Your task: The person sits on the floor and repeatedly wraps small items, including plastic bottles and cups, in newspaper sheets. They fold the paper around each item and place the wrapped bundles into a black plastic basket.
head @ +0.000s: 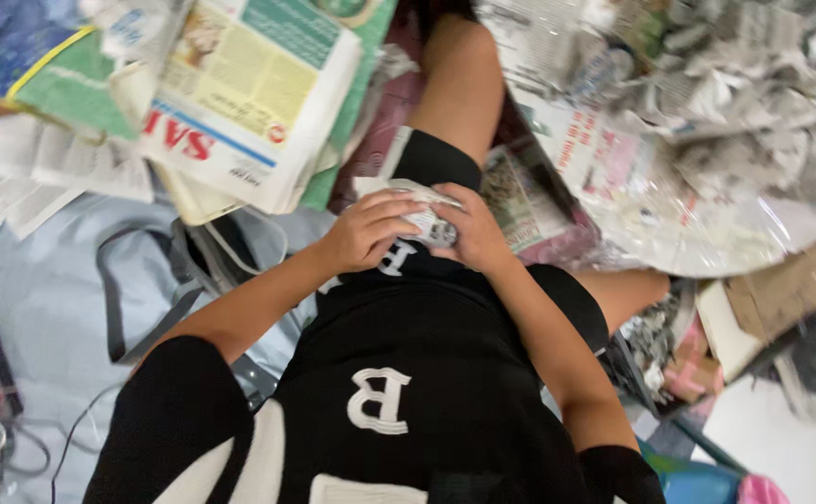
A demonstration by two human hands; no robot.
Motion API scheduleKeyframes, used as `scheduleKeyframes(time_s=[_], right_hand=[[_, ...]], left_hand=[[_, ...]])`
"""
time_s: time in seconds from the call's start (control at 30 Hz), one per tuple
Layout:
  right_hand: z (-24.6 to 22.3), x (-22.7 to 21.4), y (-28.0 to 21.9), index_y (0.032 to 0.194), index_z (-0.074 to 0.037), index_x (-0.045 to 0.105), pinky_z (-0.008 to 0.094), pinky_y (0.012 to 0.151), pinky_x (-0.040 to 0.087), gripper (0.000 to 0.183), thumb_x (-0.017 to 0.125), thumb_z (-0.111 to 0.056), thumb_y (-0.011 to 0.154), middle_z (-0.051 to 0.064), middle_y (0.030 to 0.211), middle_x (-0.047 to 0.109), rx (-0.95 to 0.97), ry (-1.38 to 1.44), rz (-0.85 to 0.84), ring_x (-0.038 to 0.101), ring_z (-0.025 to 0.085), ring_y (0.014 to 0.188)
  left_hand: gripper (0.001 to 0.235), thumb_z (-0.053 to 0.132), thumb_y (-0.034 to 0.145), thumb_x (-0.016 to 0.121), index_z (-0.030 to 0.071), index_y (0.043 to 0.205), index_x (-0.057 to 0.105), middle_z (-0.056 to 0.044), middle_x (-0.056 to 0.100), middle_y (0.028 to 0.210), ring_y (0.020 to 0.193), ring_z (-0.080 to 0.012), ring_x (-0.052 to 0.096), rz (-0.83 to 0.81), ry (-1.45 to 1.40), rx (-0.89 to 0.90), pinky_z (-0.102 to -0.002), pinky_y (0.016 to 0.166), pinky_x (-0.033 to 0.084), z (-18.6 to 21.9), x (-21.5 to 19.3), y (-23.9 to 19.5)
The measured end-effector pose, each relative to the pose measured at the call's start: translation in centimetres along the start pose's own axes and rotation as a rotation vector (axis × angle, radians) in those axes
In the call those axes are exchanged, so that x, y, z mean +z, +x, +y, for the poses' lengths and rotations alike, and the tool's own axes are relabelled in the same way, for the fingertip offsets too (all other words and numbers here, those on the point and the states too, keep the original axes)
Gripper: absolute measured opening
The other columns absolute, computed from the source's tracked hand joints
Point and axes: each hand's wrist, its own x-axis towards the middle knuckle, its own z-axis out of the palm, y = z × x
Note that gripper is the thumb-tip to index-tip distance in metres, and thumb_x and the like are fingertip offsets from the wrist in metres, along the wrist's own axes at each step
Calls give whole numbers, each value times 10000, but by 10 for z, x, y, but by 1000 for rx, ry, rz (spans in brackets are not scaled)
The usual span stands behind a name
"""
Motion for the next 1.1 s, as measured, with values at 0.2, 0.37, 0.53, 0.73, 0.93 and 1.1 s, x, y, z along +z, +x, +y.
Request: scheduleKeyframes(time_s=[0.2,0.37,0.53,0.73,0.93,1.1], right_hand=[[14,15,-15,1410,-114,412,517,1073,515,885,967,-182,724,249,1415,442,-71,-3,139,543,436,1285],[18,27,-16,1389,-136,383,512,1018,535,854,950,-192,753,255,1360,429,-190,-28,246,548,428,1229],[0,41,5,1333,-125,428,507,945,551,672,759,-362,799,206,1304,416,-333,14,461,564,391,1120],[-42,7,24,1197,-122,517,511,828,467,650,671,-425,644,187,1224,503,-324,-104,589,555,365,971],[-66,-22,33,1498,-75,348,442,996,546,991,912,-496,801,219,1454,330,-222,218,769,621,331,1177],[-66,-38,-4,1364,-15,551,537,1066,556,649,882,-281,873,239,1277,591,-137,-57,874,652,386,1138]], left_hand=[[642,247,884,799,21,1412,510,-206,521,1469,1419,-346,456,370,-276,-484,-467,1204,343,-4,24,-10],[731,358,1026,643,-22,1577,348,-214,452,1603,1537,-349,380,201,-424,-534,-459,1287,247,-4,27,-9],[764,413,1046,537,-2,1624,259,-214,471,1568,1488,-294,458,249,-555,-509,-412,1260,320,34,24,3],[522,286,1016,686,1,1397,472,-128,603,1238,1165,-174,582,377,-848,-481,-343,1045,483,57,33,42],[411,227,1075,575,24,1419,481,-76,616,1307,1242,-162,596,421,-1365,-577,-340,1105,469,47,41,69],[442,312,1104,527,42,1444,447,-90,615,1319,1252,-182,601,423,-1565,-616,-355,1119,464,44,49,89]])
